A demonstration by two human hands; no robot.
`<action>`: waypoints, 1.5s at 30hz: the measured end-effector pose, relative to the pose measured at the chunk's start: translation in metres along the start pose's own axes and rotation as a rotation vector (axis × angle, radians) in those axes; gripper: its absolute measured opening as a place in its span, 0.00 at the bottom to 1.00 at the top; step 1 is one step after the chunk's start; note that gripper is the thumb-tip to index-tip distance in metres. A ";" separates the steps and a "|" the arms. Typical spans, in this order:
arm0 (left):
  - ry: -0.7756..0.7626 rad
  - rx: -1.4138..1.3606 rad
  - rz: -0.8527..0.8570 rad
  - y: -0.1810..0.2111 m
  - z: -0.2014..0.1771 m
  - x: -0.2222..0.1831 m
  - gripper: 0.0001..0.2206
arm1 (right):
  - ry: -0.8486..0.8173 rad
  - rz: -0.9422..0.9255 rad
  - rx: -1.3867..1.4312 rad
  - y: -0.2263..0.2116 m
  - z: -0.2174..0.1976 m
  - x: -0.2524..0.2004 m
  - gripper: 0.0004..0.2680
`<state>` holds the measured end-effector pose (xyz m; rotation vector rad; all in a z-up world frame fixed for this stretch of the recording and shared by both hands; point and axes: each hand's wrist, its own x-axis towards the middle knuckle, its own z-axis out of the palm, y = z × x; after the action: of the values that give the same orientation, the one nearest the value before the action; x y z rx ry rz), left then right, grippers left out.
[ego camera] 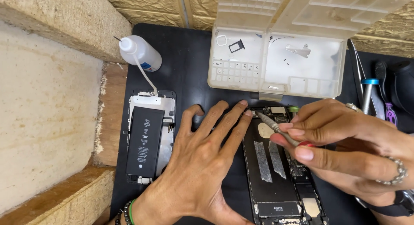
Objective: Disassembling a mobile phone by removing screws and manipulating internal components on a repair bench.
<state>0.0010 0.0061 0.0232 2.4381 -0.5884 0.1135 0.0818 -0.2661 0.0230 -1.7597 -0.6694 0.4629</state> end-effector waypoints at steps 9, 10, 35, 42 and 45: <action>0.004 -0.001 0.008 0.001 -0.002 0.000 0.57 | -0.175 -0.466 -0.187 -0.025 0.017 0.031 0.22; -0.009 0.006 0.016 0.001 -0.002 0.001 0.58 | 0.004 -0.515 -0.180 -0.025 0.027 0.031 0.21; 0.032 0.171 0.075 0.012 0.019 0.002 0.43 | 0.157 -0.805 -0.252 -0.015 0.028 0.028 0.05; 0.049 0.196 0.149 0.004 0.024 0.001 0.60 | 0.120 -0.790 -0.261 -0.013 0.024 0.026 0.09; 0.057 0.223 0.137 0.004 0.024 -0.001 0.63 | 0.132 -0.793 -0.254 -0.017 0.024 0.031 0.08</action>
<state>-0.0033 -0.0104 0.0063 2.5963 -0.7521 0.3194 0.0870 -0.2253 0.0339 -1.5732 -1.2856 -0.2913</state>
